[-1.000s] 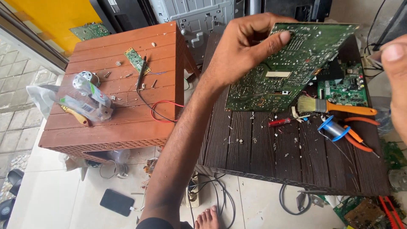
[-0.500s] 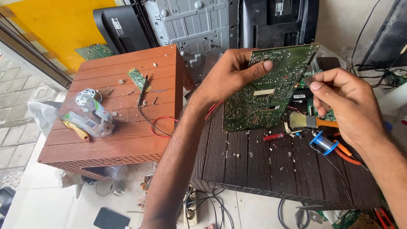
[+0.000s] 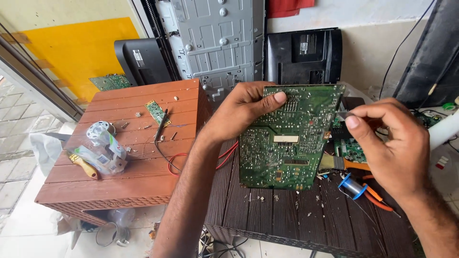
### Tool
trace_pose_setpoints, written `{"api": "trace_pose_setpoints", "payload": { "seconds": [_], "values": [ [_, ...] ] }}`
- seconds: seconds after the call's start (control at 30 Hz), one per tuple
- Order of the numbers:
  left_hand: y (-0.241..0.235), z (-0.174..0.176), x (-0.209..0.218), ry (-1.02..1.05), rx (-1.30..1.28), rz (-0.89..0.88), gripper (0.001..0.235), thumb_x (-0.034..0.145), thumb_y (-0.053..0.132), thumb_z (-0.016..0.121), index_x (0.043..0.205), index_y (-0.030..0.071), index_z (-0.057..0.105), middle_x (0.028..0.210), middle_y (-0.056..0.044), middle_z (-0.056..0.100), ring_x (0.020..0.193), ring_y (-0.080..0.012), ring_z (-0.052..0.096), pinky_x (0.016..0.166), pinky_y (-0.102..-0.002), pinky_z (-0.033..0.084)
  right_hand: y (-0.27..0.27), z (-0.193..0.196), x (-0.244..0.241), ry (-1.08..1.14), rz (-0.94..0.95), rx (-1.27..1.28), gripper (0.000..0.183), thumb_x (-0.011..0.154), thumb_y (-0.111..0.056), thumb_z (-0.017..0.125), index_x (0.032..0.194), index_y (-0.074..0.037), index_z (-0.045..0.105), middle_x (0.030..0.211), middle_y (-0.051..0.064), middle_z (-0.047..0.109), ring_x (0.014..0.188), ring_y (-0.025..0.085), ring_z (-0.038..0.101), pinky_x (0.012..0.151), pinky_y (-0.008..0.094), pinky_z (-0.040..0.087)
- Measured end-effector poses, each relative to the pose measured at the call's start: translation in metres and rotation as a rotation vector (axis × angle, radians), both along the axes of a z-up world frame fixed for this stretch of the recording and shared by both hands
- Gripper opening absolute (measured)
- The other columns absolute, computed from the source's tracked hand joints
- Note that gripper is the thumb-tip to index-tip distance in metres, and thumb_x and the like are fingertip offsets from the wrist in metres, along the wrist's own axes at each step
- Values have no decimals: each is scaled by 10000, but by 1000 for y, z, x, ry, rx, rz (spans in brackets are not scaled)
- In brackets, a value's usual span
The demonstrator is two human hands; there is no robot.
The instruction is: The person uses a small metal scraper to remove residue from the surface of a green circuit board. They scrape multiple areas, flip the board over to access the other side, and continue scraping different spots.
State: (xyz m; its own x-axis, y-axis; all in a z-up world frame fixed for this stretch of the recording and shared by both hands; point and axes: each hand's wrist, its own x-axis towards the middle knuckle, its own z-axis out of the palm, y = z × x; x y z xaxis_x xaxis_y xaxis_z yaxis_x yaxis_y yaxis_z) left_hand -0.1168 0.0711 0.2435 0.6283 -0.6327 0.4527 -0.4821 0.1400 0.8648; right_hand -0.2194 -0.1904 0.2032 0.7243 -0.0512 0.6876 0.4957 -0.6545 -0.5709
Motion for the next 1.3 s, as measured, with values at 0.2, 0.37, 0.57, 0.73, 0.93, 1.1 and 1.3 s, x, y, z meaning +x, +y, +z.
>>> {"api": "trace_pose_setpoints", "payload": {
  "seconds": [0.2,0.37,0.57,0.73,0.93,1.1,1.3],
  "values": [
    [-2,18,-19,-51,37,-69,374,1019,340,553,704,213,397,714,113,306,643,-41,284,596,-244,237,18,24,-20,-251,-32,-304,57,1025,16,732,1019,72,726,976,176,701,837,257,630,776,363,495],
    [-3,26,-28,-31,63,-76,313,1033,342,553,794,140,556,775,93,451,711,-42,411,644,-231,344,22,33,-25,-314,-16,-332,56,984,10,701,987,63,719,948,171,701,828,264,651,792,370,513],
    [-3,28,-32,45,61,-71,297,1028,323,578,817,113,589,802,83,524,760,-32,483,664,-229,408,23,37,-29,-319,-30,-332,45,966,-15,700,974,25,721,921,130,695,800,233,655,779,347,520],
    [-4,30,-36,-7,95,-23,287,1029,327,577,860,102,629,807,93,514,754,-29,450,648,-224,385,23,36,-29,-356,-37,-373,54,968,-8,700,994,25,734,940,135,700,802,239,655,778,356,520],
    [-7,34,-41,-37,126,-12,292,1033,325,563,842,108,611,798,89,471,743,-35,415,629,-230,359,24,33,-29,-393,-90,-380,52,992,17,716,1019,50,746,961,166,691,830,274,651,815,393,521],
    [-12,32,-41,-48,148,-36,268,1033,295,572,900,79,659,831,75,524,781,-38,468,666,-234,417,21,32,-29,-467,-115,-428,39,1008,48,730,1034,70,748,982,183,689,830,301,641,820,427,525],
    [-13,34,-42,-71,194,-6,308,1024,354,553,907,91,663,793,93,481,735,-39,421,629,-241,385,23,34,-26,-552,-103,-580,45,984,54,783,997,15,764,929,135,688,760,283,602,724,430,511]
  ]
}}
